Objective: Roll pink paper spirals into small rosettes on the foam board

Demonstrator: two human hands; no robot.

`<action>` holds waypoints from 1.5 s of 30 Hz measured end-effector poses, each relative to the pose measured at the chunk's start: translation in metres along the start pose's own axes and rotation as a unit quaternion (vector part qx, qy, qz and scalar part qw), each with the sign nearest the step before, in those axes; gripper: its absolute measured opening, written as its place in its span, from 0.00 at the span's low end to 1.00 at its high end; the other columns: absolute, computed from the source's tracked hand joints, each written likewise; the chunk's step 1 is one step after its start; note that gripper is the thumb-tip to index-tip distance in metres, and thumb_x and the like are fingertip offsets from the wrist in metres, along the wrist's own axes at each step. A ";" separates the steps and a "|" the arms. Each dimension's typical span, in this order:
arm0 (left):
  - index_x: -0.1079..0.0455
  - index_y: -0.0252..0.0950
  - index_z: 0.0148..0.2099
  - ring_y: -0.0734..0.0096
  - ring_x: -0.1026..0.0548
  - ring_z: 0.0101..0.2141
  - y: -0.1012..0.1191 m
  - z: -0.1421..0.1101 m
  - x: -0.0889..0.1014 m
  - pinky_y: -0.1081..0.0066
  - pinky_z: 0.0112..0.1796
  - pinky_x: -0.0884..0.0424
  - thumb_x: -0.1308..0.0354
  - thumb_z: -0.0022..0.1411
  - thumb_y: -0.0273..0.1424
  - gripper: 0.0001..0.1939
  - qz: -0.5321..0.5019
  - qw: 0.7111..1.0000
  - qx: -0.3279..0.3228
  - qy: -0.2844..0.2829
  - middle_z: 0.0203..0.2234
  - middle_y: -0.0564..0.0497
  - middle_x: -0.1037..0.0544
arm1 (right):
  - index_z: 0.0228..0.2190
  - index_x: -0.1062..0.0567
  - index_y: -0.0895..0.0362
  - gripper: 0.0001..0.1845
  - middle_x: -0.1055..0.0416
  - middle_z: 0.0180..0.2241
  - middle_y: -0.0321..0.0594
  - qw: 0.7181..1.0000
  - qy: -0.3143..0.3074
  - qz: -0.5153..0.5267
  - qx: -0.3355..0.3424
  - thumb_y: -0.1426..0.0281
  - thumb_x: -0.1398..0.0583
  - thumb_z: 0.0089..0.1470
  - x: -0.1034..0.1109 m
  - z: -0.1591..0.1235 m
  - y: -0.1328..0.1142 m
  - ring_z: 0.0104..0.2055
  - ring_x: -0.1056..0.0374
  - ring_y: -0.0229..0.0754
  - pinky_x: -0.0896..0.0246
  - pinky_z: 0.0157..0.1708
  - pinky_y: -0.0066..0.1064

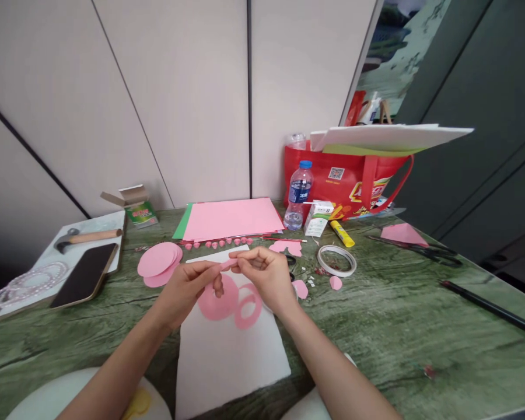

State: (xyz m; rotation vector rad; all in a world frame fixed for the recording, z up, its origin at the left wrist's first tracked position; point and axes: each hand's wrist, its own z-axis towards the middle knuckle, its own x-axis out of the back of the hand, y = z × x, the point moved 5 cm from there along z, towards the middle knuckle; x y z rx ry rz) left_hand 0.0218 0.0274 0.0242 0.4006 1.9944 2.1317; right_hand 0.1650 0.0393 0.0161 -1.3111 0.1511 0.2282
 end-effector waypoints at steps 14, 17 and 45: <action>0.31 0.33 0.24 0.76 0.34 0.20 -0.001 0.003 0.005 0.72 0.28 0.38 0.47 0.55 0.34 0.12 0.005 0.998 -0.004 0.055 0.16 0.53 0.31 | 0.29 0.27 0.59 0.14 0.24 0.26 0.39 0.997 -0.010 0.048 -0.061 0.68 0.33 0.37 0.003 0.003 0.009 0.27 0.28 0.39 0.30 0.33 0.34; 0.32 0.33 0.23 0.76 0.34 0.21 -0.001 0.003 0.005 0.72 0.29 0.37 0.48 0.55 0.33 0.12 0.010 0.998 -0.007 0.058 0.17 0.53 0.31 | 0.29 0.27 0.59 0.16 0.24 0.26 0.39 0.997 -0.009 0.044 -0.062 0.67 0.33 0.35 0.005 0.004 0.011 0.26 0.28 0.39 0.30 0.31 0.33; 0.34 0.33 0.24 0.76 0.34 0.19 -0.002 0.003 0.003 0.73 0.27 0.36 0.47 0.56 0.35 0.12 -0.007 0.999 0.001 0.036 0.17 0.54 0.30 | 0.23 0.24 0.59 0.11 0.26 0.20 0.36 0.994 -0.026 0.040 -0.101 0.67 0.32 0.33 0.009 0.008 0.017 0.23 0.29 0.36 0.31 0.28 0.28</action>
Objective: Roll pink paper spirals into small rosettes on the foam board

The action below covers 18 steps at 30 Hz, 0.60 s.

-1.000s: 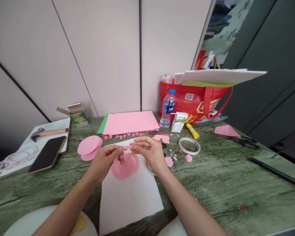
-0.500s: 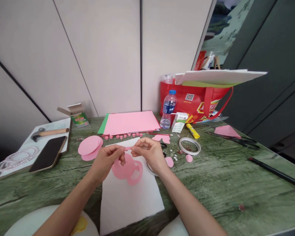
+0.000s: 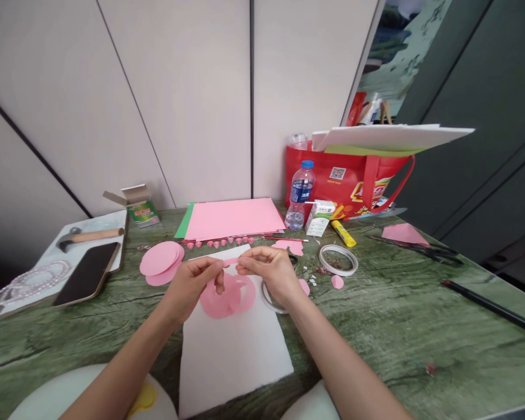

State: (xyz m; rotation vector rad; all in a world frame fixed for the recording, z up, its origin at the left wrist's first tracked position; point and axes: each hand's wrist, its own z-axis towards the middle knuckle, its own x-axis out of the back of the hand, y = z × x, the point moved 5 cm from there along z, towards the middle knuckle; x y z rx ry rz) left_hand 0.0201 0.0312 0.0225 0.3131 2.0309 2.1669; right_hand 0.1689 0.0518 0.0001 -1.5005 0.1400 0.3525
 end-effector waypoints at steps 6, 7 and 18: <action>0.32 0.33 0.26 0.76 0.34 0.19 -0.002 0.001 0.002 0.74 0.25 0.38 0.47 0.55 0.36 0.12 0.010 1.000 0.006 0.006 0.18 0.53 0.30 | 0.26 0.23 0.58 0.13 0.24 0.26 0.39 1.000 -0.019 -0.015 -0.006 0.65 0.32 0.34 0.001 0.001 0.000 0.26 0.28 0.37 0.31 0.33 0.31; 0.31 0.33 0.27 0.76 0.34 0.19 -0.002 0.001 0.002 0.74 0.25 0.38 0.47 0.56 0.36 0.12 0.009 1.000 0.006 0.008 0.18 0.53 0.30 | 0.26 0.23 0.59 0.13 0.24 0.27 0.40 1.000 -0.019 -0.019 -0.008 0.66 0.33 0.35 0.001 0.001 0.000 0.26 0.28 0.37 0.31 0.33 0.31; 0.33 0.34 0.24 0.76 0.34 0.19 0.001 0.001 0.002 0.73 0.27 0.37 0.47 0.55 0.35 0.12 0.035 0.999 -0.015 0.011 0.18 0.53 0.30 | 0.27 0.25 0.58 0.15 0.25 0.22 0.37 1.000 -0.008 0.002 -0.004 0.67 0.31 0.32 0.000 -0.001 -0.001 0.24 0.28 0.38 0.31 0.29 0.30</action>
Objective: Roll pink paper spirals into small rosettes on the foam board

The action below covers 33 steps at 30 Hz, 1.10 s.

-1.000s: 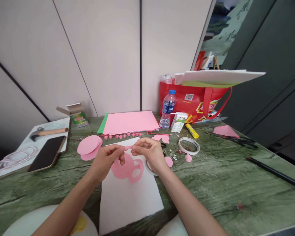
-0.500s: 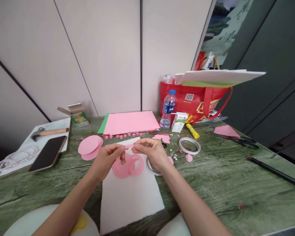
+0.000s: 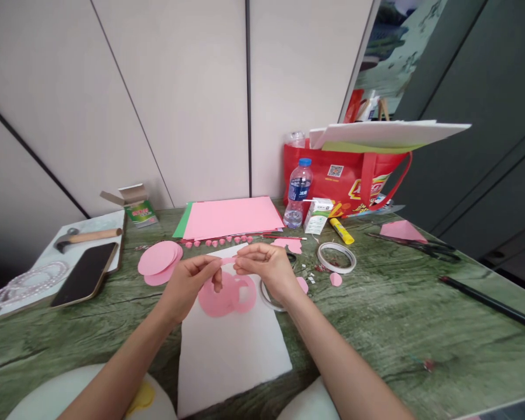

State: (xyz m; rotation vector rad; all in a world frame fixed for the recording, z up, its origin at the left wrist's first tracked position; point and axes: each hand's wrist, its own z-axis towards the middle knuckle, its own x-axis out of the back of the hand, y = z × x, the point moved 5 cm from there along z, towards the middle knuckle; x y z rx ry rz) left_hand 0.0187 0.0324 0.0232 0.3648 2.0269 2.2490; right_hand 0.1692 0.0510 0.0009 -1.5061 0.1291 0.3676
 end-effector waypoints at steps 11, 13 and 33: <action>0.31 0.38 0.34 0.68 0.31 0.36 0.018 -0.005 0.008 0.71 0.35 0.36 0.44 0.53 0.31 0.05 0.130 0.972 -0.136 0.140 0.33 0.50 0.28 | 0.22 0.27 0.58 0.11 0.28 0.19 0.33 0.999 0.006 -0.011 0.032 0.67 0.32 0.34 -0.008 -0.002 0.000 0.21 0.32 0.34 0.33 0.25 0.27; 0.31 0.38 0.30 0.69 0.32 0.35 0.025 -0.008 0.008 0.71 0.34 0.38 0.44 0.53 0.30 0.03 0.179 0.958 -0.163 0.156 0.31 0.50 0.29 | 0.22 0.27 0.58 0.11 0.28 0.18 0.33 0.999 0.006 -0.011 0.043 0.67 0.32 0.35 -0.010 -0.003 0.000 0.21 0.32 0.33 0.33 0.24 0.26; 0.35 0.38 0.28 0.64 0.37 0.44 0.018 -0.009 -0.002 0.63 0.45 0.42 0.46 0.56 0.31 0.05 0.247 0.954 -0.142 0.093 0.37 0.50 0.32 | 0.21 0.28 0.59 0.11 0.29 0.19 0.33 0.999 0.006 -0.007 0.054 0.67 0.33 0.36 -0.025 -0.012 -0.002 0.21 0.33 0.33 0.34 0.23 0.26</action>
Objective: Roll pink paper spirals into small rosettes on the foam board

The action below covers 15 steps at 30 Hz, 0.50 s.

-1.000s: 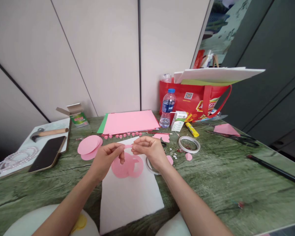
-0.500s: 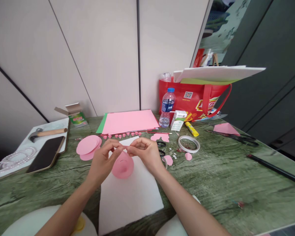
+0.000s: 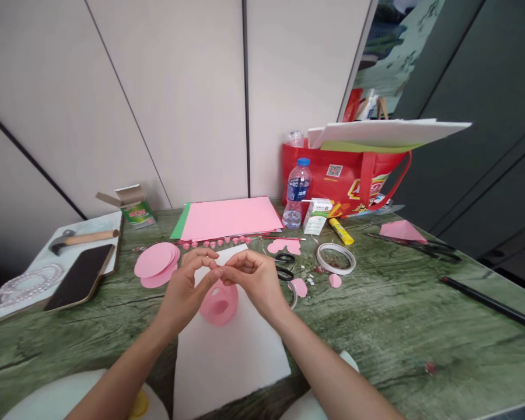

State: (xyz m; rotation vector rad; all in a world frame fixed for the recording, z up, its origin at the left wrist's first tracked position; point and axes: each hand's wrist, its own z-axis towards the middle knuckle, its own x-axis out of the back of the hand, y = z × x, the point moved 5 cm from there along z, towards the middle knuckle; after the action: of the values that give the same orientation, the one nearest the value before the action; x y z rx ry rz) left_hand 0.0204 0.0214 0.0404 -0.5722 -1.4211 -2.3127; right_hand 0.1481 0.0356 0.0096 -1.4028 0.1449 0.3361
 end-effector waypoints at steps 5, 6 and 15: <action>0.37 0.37 0.28 0.64 0.39 0.45 0.004 -0.002 -0.002 0.62 0.47 0.44 0.51 0.59 0.30 0.08 0.001 0.999 -0.039 -0.002 0.39 0.48 0.34 | 0.20 0.28 0.59 0.10 0.28 0.18 0.33 1.000 -0.001 0.001 -0.018 0.67 0.33 0.36 -0.001 -0.001 0.002 0.21 0.33 0.33 0.33 0.25 0.27; 0.37 0.37 0.28 0.63 0.39 0.46 0.005 -0.002 -0.002 0.61 0.47 0.44 0.51 0.59 0.30 0.08 -0.004 0.999 -0.044 -0.005 0.40 0.48 0.35 | 0.20 0.28 0.59 0.10 0.28 0.19 0.34 1.000 -0.005 0.006 -0.024 0.67 0.33 0.36 -0.001 -0.001 0.003 0.21 0.32 0.33 0.33 0.25 0.26; 0.40 0.37 0.27 0.62 0.40 0.46 0.006 -0.003 -0.005 0.62 0.47 0.44 0.55 0.61 0.35 0.12 -0.125 0.987 -0.029 -0.092 0.41 0.46 0.38 | 0.18 0.28 0.59 0.09 0.27 0.19 0.33 0.991 -0.046 0.092 -0.083 0.70 0.32 0.35 -0.007 -0.004 0.007 0.20 0.32 0.31 0.35 0.23 0.22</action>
State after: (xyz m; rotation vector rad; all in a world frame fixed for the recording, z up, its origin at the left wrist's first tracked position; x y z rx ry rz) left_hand 0.0277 0.0160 0.0410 -0.6753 -1.5943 -2.5600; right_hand 0.1401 0.0315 0.0044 -1.5396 0.1739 0.5766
